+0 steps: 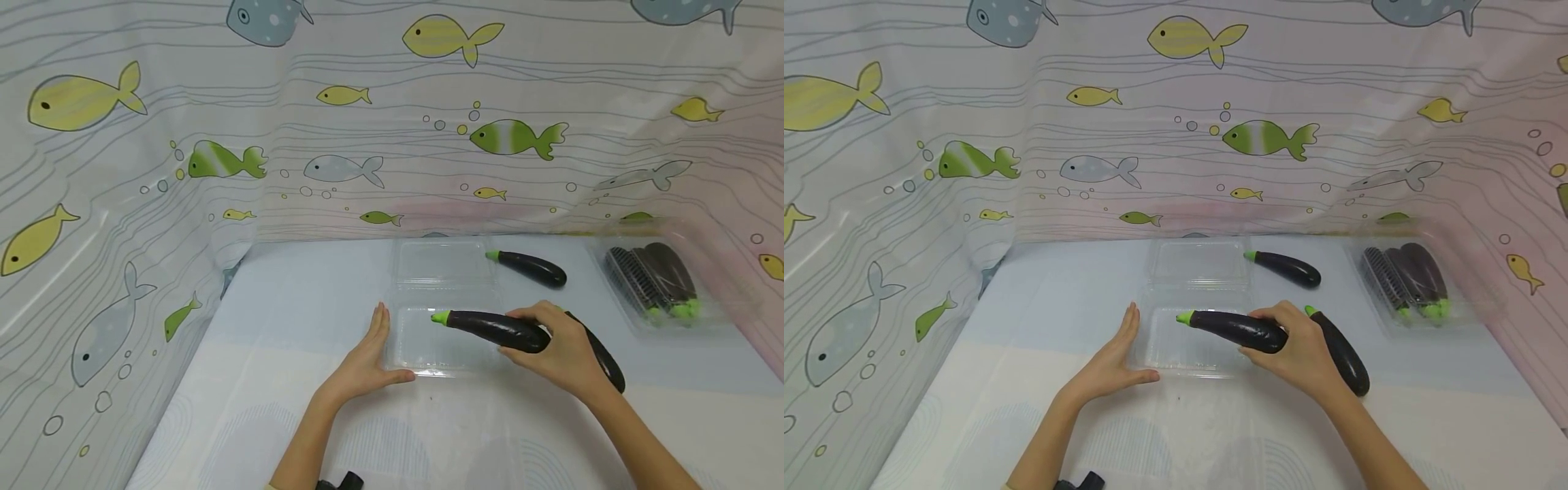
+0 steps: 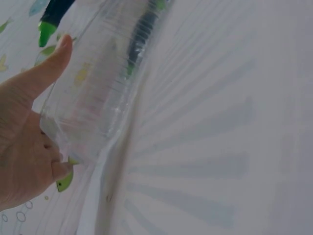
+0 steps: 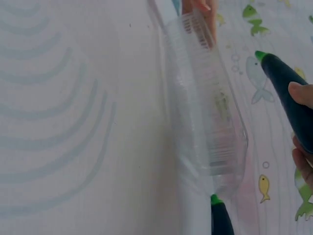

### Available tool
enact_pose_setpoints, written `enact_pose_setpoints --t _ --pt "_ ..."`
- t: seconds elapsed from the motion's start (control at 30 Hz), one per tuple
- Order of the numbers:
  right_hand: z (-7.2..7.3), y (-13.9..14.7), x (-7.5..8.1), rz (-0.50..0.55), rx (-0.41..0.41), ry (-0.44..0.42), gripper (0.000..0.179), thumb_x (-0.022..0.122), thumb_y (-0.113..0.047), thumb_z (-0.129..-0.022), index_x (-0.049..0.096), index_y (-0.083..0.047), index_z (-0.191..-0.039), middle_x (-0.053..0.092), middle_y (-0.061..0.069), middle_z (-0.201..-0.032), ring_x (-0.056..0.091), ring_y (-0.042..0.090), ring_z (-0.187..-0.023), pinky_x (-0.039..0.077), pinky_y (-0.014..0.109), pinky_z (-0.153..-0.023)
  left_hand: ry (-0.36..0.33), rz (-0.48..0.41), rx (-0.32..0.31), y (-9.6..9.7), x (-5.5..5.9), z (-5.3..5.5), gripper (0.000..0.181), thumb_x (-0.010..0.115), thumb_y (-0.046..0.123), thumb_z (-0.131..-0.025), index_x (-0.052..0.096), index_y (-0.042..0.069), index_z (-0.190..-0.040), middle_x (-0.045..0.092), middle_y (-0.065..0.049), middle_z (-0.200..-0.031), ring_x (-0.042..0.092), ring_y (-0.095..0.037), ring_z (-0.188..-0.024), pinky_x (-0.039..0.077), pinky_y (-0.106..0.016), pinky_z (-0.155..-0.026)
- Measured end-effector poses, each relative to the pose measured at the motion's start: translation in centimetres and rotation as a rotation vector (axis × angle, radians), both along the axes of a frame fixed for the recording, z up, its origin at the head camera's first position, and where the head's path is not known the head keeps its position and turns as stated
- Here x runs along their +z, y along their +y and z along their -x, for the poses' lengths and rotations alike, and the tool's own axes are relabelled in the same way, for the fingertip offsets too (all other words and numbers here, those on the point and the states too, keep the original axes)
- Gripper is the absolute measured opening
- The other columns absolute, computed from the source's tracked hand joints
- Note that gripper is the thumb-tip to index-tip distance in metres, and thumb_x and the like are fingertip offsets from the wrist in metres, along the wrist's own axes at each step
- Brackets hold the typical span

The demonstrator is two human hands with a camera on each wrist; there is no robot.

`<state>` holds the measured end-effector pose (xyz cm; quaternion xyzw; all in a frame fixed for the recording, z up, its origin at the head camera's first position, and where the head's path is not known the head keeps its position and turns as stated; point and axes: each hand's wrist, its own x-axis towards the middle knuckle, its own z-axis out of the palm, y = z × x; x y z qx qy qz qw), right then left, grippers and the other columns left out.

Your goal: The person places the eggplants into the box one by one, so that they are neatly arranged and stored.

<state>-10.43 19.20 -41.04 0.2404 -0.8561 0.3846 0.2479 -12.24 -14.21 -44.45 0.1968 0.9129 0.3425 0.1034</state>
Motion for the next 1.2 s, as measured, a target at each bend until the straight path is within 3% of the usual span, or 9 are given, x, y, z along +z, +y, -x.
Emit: enact_pose_setpoints --t 0.3,0.43,0.6,0.83,1.2 --pt "1.0 -1.9 -1.1 0.013 0.033 -0.081 0.055 0.094 -0.012 -0.054 0.069 -0.015 -0.102 0.062 -0.010 -0.094 0.054 0.004 -0.082 0.042 0.013 -0.068 -0.003 -0.003 0.002 -0.2 0.1 -0.2 0.125 0.081 0.047 -0.073 -0.003 0.001 -0.152 -0.011 -0.012 -0.160 -0.006 -0.019 -0.145 0.017 -0.043 -0.115" --pt "1.3 -2.5 -1.5 0.027 0.070 -0.074 0.055 0.094 -0.009 -0.053 0.069 -0.013 -0.102 0.063 -0.006 -0.093 0.057 0.007 -0.082 0.044 0.012 -0.071 0.002 -0.009 -0.005 -0.1 0.0 -0.2 0.125 0.081 0.049 -0.073 -0.002 0.001 -0.152 -0.011 -0.012 -0.160 -0.005 -0.020 -0.145 0.018 -0.043 -0.114" --pt "1.6 -3.3 -2.0 0.016 0.082 -0.122 0.054 0.094 -0.011 -0.056 0.069 -0.015 -0.103 0.063 -0.008 -0.093 0.059 0.008 -0.083 0.048 0.018 -0.071 -0.003 -0.012 -0.012 0.0 0.1 -0.1 0.124 0.080 0.050 -0.073 -0.003 0.001 -0.153 -0.012 -0.010 -0.160 -0.004 -0.020 -0.145 0.019 -0.044 -0.114" --pt "2.1 -4.4 -3.0 -0.052 0.110 -0.238 0.050 0.092 -0.014 -0.060 0.068 -0.017 -0.104 0.064 -0.011 -0.095 0.061 0.009 -0.087 0.052 0.031 -0.074 -0.003 -0.003 -0.009 0.0 0.2 -0.1 0.124 0.081 0.048 -0.073 -0.003 0.001 -0.152 -0.011 -0.011 -0.160 -0.005 -0.018 -0.145 0.019 -0.043 -0.114" --pt "2.3 -5.4 -2.9 -0.226 0.085 -0.444 0.050 0.085 -0.031 -0.072 0.069 -0.009 -0.113 0.068 0.004 -0.109 0.063 0.024 -0.101 0.051 0.042 -0.083 -0.007 -0.025 -0.008 -0.2 0.0 -0.2 0.124 0.081 0.047 -0.074 -0.002 0.001 -0.153 -0.012 -0.012 -0.160 -0.003 -0.023 -0.146 0.021 -0.047 -0.113"
